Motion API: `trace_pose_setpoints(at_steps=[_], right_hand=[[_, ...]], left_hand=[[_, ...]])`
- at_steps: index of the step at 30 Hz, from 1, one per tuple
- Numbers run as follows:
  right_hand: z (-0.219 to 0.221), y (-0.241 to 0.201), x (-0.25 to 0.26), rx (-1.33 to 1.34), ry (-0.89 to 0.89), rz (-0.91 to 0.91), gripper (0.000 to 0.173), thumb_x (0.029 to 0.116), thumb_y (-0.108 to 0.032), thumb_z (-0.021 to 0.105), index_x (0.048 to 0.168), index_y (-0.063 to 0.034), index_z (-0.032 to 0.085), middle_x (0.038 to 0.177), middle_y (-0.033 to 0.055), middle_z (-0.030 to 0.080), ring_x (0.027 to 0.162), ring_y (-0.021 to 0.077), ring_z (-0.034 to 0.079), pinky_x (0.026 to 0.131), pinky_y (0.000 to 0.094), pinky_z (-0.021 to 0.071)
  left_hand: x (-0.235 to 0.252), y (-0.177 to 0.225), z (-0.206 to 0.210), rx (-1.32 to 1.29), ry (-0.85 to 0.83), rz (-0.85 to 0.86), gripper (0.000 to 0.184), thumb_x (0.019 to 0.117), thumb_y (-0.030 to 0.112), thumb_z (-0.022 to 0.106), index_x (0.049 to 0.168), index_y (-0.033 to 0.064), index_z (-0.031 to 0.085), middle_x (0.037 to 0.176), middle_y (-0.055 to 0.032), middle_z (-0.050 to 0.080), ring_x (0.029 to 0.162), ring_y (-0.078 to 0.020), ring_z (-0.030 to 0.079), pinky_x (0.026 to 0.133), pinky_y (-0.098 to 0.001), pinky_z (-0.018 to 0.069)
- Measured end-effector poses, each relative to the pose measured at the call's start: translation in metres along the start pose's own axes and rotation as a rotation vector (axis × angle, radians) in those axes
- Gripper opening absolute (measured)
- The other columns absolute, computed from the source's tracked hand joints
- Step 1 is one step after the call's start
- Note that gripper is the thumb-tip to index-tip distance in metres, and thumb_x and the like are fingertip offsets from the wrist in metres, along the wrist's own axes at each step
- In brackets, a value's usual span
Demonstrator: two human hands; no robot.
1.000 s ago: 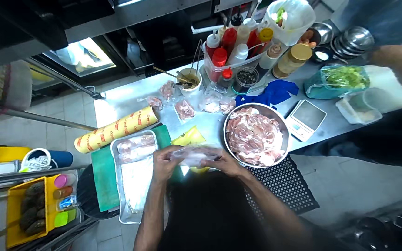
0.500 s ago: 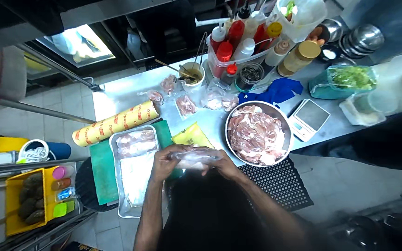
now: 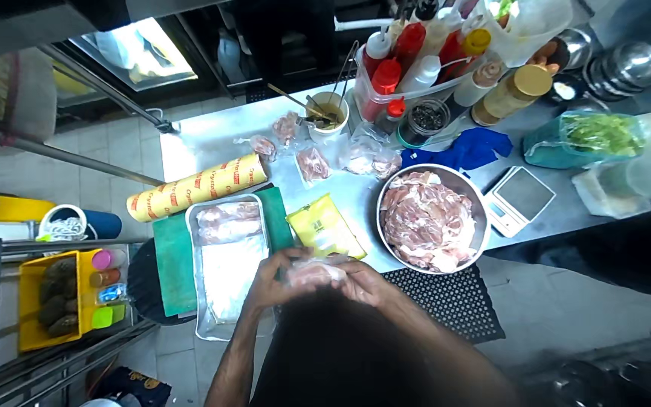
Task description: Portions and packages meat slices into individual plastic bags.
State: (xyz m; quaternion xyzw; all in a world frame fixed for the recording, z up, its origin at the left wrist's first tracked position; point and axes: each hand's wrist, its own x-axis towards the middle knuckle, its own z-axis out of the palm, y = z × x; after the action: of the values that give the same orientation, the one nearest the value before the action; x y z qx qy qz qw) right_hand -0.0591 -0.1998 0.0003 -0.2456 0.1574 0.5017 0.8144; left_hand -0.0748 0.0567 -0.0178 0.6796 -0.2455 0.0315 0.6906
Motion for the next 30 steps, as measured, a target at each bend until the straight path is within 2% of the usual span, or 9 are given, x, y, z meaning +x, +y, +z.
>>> trace_pose_setpoints(at_steps=[3, 7, 10, 16, 19, 22, 23, 26, 30], right_hand=[[0.011, 0.0, 0.008, -0.217, -0.115, -0.084, 0.034, 0.1096, -0.03, 0.046, 0.136, -0.0127, 0.057, 0.116, 0.0138, 0.071, 0.086, 0.0208, 0.074, 0.063, 0.0308, 0.0617], [0.021, -0.001, 0.032, -0.731, -0.083, -0.336, 0.051, 0.0941, -0.02, 0.074, 0.14, -0.0037, 0.059, 0.134, 0.0121, 0.063, 0.109, 0.0195, 0.066, 0.087, 0.0363, 0.0593], [0.029, 0.008, 0.059, -0.938, 0.049, -0.42, 0.039, 0.0885, -0.021, 0.082, 0.122, -0.0026, 0.072, 0.117, 0.009, 0.073, 0.104, 0.0179, 0.071, 0.089, 0.0367, 0.0615], [0.041, 0.026, 0.132, -1.099, 0.063, -0.314, 0.032, 0.0926, -0.023, 0.076, 0.116, -0.0023, 0.075, 0.104, 0.0075, 0.076, 0.095, 0.011, 0.072, 0.093, 0.0317, 0.0591], [0.058, 0.04, 0.176, -1.229, 0.074, -0.205, 0.031, 0.0955, -0.028, 0.072, 0.114, -0.0044, 0.075, 0.106, 0.0083, 0.075, 0.098, 0.0137, 0.071, 0.095, 0.0371, 0.0561], [0.066, 0.059, 0.221, -1.239, 0.146, -0.09, 0.026, 0.0965, -0.025, 0.069, 0.113, -0.0041, 0.075, 0.108, 0.0112, 0.074, 0.101, 0.0192, 0.07, 0.096, 0.0426, 0.0551], [0.066, 0.066, 0.236, -1.259, 0.188, -0.045, 0.026, 0.0964, -0.023, 0.069, 0.114, -0.004, 0.074, 0.11, 0.0128, 0.074, 0.103, 0.0224, 0.069, 0.096, 0.0449, 0.0542], [0.07, 0.078, 0.273, -1.359, 0.325, 0.109, 0.028, 0.0973, -0.02, 0.065, 0.12, -0.0054, 0.073, 0.121, 0.0172, 0.07, 0.116, 0.0303, 0.065, 0.103, 0.0505, 0.0497], [0.069, 0.086, 0.295, -1.24, 0.494, 0.227, 0.03, 0.099, -0.02, 0.061, 0.122, -0.0041, 0.071, 0.128, 0.0194, 0.067, 0.122, 0.0318, 0.063, 0.105, 0.0514, 0.0484]], left_hand=[[-0.016, 0.005, -0.006, -0.099, 0.148, -0.081, 0.034, 0.082, 0.017, 0.087, 0.1, 0.0119, 0.058, 0.116, -0.0123, 0.072, 0.104, -0.026, 0.073, 0.088, -0.0401, 0.0626], [-0.038, 0.003, -0.018, -0.164, 0.449, -0.158, 0.03, 0.087, 0.016, 0.082, 0.097, 0.0135, 0.054, 0.103, -0.0118, 0.076, 0.093, -0.0241, 0.076, 0.081, -0.0373, 0.0634], [-0.051, 0.005, -0.029, -0.165, 0.593, -0.232, 0.029, 0.0865, 0.013, 0.081, 0.103, 0.0143, 0.058, 0.092, -0.0059, 0.076, 0.083, -0.0191, 0.076, 0.078, -0.0356, 0.0642], [-0.087, -0.017, -0.075, -0.058, 0.803, -0.4, 0.014, 0.0912, 0.004, 0.071, 0.105, 0.0072, 0.068, 0.091, -0.0019, 0.075, 0.08, -0.0131, 0.073, 0.074, -0.0324, 0.0627], [-0.101, -0.041, -0.113, 0.162, 0.919, -0.478, 0.011, 0.0953, -0.003, 0.06, 0.097, 0.0005, 0.07, 0.087, -0.001, 0.073, 0.076, -0.0091, 0.068, 0.071, -0.0287, 0.0594], [-0.107, -0.05, -0.148, 0.532, 0.866, -0.58, 0.011, 0.0932, 0.008, 0.073, 0.1, -0.0003, 0.072, 0.081, -0.0026, 0.072, 0.065, -0.0063, 0.064, 0.061, -0.0241, 0.0561], [-0.109, -0.051, -0.157, 0.686, 0.821, -0.618, 0.019, 0.0937, 0.017, 0.074, 0.105, 0.0015, 0.072, 0.085, -0.0039, 0.074, 0.068, -0.0076, 0.067, 0.064, -0.0259, 0.0582], [-0.107, -0.045, -0.171, 1.046, 0.78, -0.665, 0.042, 0.1046, 0.026, 0.058, 0.138, -0.0004, 0.058, 0.119, -0.0153, 0.072, 0.106, -0.0221, 0.071, 0.095, -0.0399, 0.0576], [-0.093, -0.05, -0.16, 1.261, 0.802, -0.545, 0.046, 0.1105, 0.021, 0.042, 0.148, -0.0056, 0.047, 0.143, -0.0206, 0.059, 0.132, -0.031, 0.059, 0.113, -0.0428, 0.0461]])
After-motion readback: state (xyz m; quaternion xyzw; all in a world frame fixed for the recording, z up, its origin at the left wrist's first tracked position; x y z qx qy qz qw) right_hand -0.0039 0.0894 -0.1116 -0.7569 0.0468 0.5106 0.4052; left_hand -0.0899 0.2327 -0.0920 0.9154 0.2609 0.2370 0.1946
